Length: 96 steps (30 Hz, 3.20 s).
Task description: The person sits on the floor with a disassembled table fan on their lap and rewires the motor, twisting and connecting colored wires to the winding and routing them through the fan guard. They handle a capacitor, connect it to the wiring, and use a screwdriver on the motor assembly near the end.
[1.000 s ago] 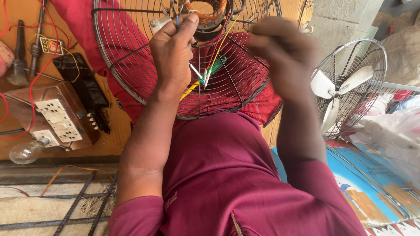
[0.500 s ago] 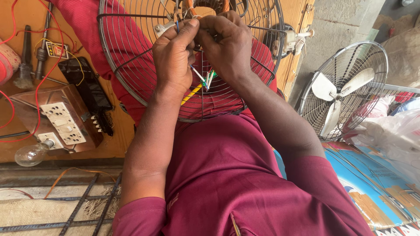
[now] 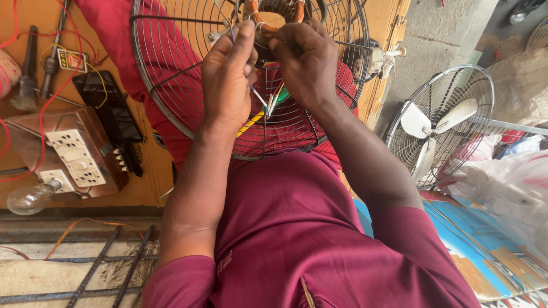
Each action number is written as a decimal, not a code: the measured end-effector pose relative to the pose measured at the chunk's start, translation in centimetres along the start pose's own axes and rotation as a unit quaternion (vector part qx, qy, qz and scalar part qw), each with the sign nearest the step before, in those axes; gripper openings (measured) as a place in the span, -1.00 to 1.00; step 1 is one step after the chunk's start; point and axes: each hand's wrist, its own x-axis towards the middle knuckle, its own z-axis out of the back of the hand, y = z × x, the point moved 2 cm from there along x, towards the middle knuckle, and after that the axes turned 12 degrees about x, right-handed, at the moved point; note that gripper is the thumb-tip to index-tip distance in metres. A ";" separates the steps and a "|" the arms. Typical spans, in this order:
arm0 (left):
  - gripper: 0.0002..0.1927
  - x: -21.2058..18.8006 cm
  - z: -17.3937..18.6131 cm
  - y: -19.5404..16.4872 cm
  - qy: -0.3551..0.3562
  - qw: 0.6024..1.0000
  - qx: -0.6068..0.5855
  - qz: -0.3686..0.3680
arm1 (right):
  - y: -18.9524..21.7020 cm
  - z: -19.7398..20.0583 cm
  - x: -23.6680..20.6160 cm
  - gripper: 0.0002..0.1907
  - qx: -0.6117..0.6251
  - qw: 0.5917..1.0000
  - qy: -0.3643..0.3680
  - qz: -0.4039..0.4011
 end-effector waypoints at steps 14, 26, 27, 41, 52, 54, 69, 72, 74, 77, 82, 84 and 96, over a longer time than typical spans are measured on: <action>-0.69 -0.9 0.7 -0.7 -0.027 0.979 0.182 -0.087 | 0.2 0.2 -0.8 -0.90 0.050 0.996 0.031 -0.066; -0.81 0.8 -0.1 -1.9 -0.041 0.809 0.478 -0.339 | 0.2 0.4 -0.9 -0.91 0.016 0.999 0.047 -0.012; -0.82 0.9 -0.1 -1.9 -0.039 0.806 0.481 -0.342 | 0.2 0.4 -0.9 -0.91 0.028 0.998 0.051 0.003; -0.84 1.2 1.2 -2.2 -0.014 0.887 0.385 -0.253 | -1.0 2.3 -1.1 -0.82 0.199 0.975 0.068 -0.069; -0.82 -1.3 0.5 -3.9 0.134 0.919 0.336 -0.156 | 3.4 3.3 -1.2 -0.54 0.055 0.974 0.200 0.091; -0.83 -1.3 0.4 -4.2 0.150 0.920 0.327 -0.154 | 3.4 3.4 -0.9 -0.64 0.041 0.980 0.170 0.096; -0.90 0.1 0.3 -2.2 -0.051 0.861 0.410 -0.296 | 0.7 5.1 0.9 -0.86 0.005 0.993 0.111 -0.032; -0.90 -0.1 -0.5 -1.4 -0.074 0.837 0.433 -0.327 | 1.0 4.0 0.5 -0.81 0.002 0.993 0.117 -0.017; -0.89 -0.2 -0.7 -1.2 -0.087 0.800 0.471 -0.362 | 1.1 3.5 0.6 -0.74 0.014 0.991 0.122 -0.046; -0.90 0.0 -0.5 -1.1 -0.059 0.798 0.491 -0.343 | 1.3 3.2 0.8 -0.64 0.015 0.989 0.139 -0.058; -0.88 0.3 -0.2 -1.2 -0.036 0.804 0.488 -0.337 | 1.0 3.0 1.1 -0.60 -0.033 0.986 0.164 -0.018; -0.88 0.4 -0.3 -1.2 -0.031 0.804 0.490 -0.336 | 0.7 2.8 1.1 -0.62 -0.041 0.985 0.165 -0.003; -0.86 0.7 0.0 -1.2 -0.022 0.800 0.502 -0.327 | 0.3 2.6 1.7 -0.74 -0.050 0.982 0.179 0.023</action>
